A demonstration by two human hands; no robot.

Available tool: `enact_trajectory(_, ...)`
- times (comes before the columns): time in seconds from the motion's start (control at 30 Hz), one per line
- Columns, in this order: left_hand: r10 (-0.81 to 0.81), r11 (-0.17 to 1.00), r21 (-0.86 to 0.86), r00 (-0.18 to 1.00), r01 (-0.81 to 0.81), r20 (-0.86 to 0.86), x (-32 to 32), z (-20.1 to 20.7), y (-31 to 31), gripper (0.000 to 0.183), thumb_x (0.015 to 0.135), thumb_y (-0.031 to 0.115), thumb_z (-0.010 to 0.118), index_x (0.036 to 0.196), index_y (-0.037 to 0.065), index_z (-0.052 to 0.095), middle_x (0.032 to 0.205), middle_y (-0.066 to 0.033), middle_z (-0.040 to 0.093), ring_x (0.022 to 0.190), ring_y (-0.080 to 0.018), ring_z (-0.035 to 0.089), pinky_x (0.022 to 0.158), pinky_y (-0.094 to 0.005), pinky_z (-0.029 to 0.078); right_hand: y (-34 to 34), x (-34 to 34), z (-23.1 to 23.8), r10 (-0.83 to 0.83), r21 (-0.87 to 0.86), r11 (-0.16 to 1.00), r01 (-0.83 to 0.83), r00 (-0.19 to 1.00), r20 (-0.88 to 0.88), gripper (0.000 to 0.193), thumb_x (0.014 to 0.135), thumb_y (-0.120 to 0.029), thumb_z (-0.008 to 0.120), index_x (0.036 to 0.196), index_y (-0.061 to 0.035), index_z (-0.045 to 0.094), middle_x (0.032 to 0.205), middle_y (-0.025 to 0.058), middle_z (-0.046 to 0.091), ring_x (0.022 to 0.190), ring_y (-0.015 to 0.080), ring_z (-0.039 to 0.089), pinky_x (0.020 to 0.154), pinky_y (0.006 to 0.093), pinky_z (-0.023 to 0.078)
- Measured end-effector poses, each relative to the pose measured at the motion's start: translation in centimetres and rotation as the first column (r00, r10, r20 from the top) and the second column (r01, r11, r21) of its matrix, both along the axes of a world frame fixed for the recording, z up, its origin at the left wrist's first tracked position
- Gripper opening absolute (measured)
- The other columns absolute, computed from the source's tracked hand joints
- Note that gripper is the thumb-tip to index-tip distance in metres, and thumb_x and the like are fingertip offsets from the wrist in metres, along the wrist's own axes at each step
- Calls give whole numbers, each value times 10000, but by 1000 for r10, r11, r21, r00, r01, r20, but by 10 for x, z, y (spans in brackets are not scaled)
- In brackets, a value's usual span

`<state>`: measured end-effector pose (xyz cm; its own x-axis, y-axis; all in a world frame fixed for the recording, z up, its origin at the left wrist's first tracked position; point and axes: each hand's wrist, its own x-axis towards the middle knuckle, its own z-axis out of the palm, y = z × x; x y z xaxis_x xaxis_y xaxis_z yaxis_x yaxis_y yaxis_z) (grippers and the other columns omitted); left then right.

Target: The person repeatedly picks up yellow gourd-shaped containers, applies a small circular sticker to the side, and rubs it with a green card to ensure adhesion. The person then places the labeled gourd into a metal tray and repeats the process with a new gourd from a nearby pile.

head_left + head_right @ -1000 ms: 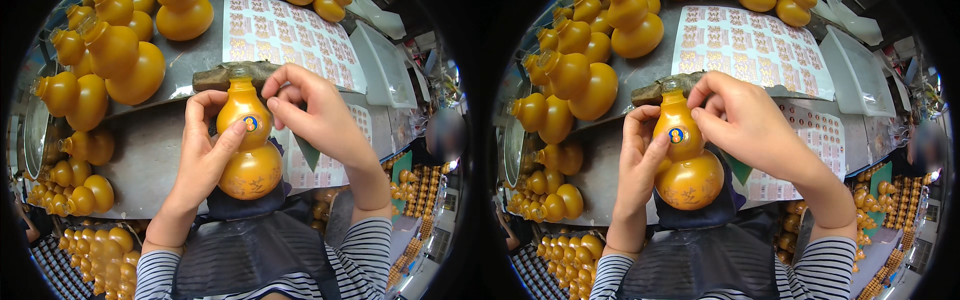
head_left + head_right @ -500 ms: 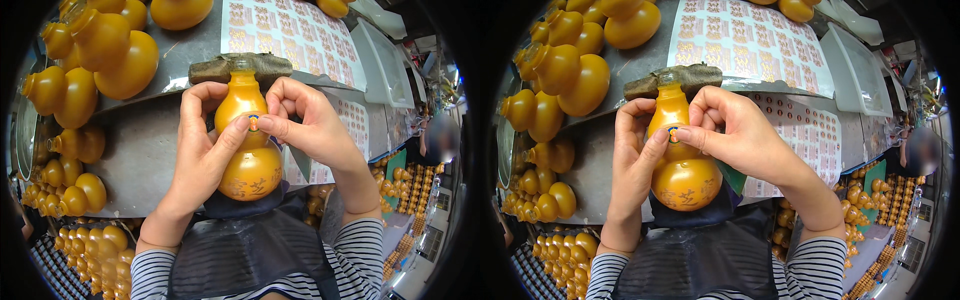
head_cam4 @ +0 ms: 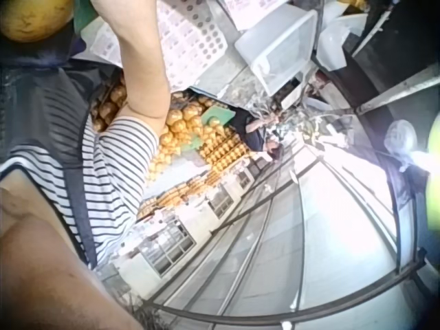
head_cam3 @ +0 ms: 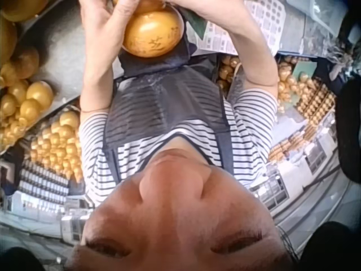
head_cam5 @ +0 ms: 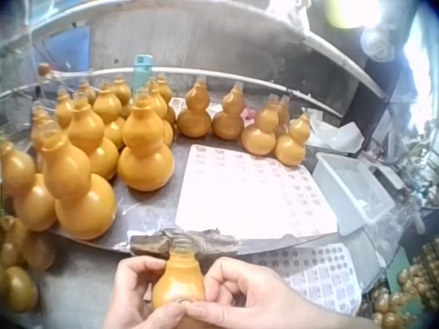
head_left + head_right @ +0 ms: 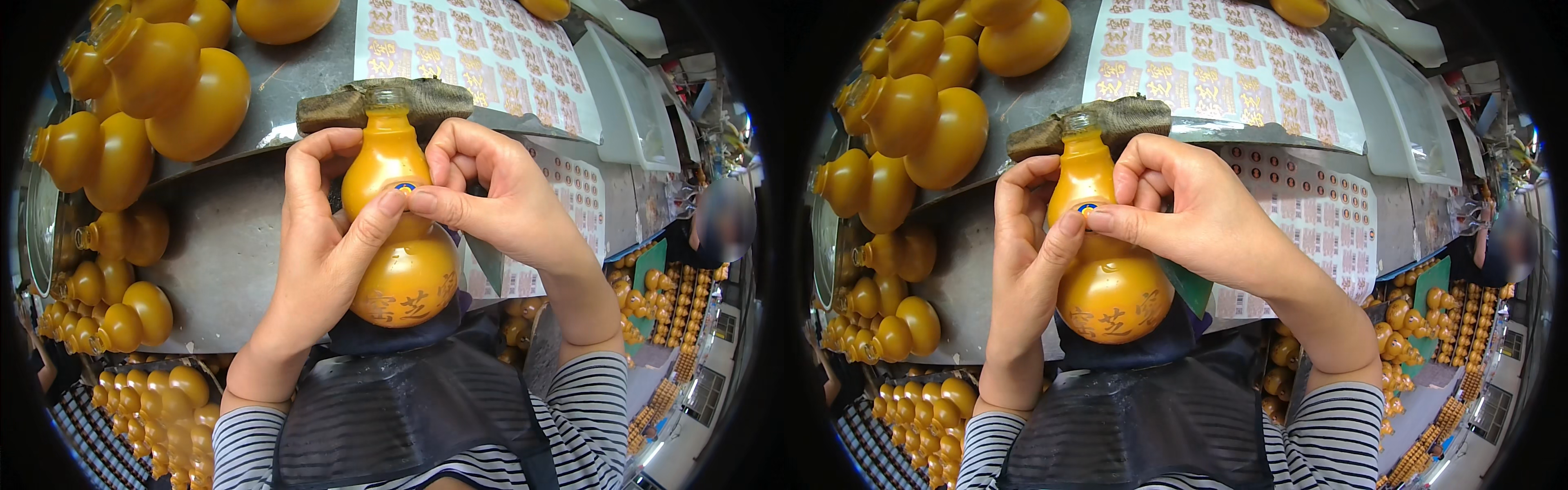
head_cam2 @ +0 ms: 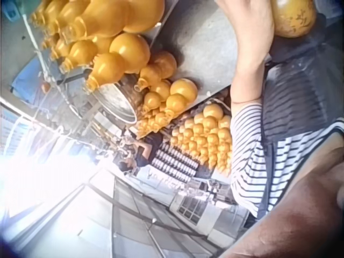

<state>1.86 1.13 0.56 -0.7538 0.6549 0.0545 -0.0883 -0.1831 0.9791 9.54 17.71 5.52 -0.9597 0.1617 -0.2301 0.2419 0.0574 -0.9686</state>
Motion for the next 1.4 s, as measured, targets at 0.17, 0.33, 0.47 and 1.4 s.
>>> enact_trajectory(0.17,36,999,-1,997,-36,-65,1,-1,1,516,900,208,689,1265,-25,408,1199,-142,509,1139,-212,488,976,-332,427,3,-1,-2,25,-47,999,-25,1000,10,253,863,-174,741,814,-73,514,634,-69,523,580,-15,423,514,167,326)
enact_trajectory(0.33,1,999,38,994,-5,113,-3,1,-1,481,920,224,661,1248,-34,422,1185,-151,521,1120,-206,499,968,-325,426,2,-5,10,12,-113,994,-5,998,64,249,880,-192,724,804,-68,521,637,-55,543,580,-3,478,523,164,383)
enact_trajectory(0.47,52,997,-48,996,-56,-74,-3,0,4,456,937,224,634,1243,-39,422,1170,-152,518,1113,-206,499,972,-331,415,0,-9,6,-12,-56,998,16,998,69,248,894,-205,707,797,-65,527,645,-42,560,573,11,509,528,169,419)
enact_trajectory(1.4,47,998,-35,990,-52,-133,1,-9,3,701,774,241,794,1267,-40,381,1203,-160,455,1129,-239,490,977,-342,415,6,-10,32,268,656,751,75,873,-407,326,799,5,714,1120,6,657,969,51,671,855,101,635,772,226,521)
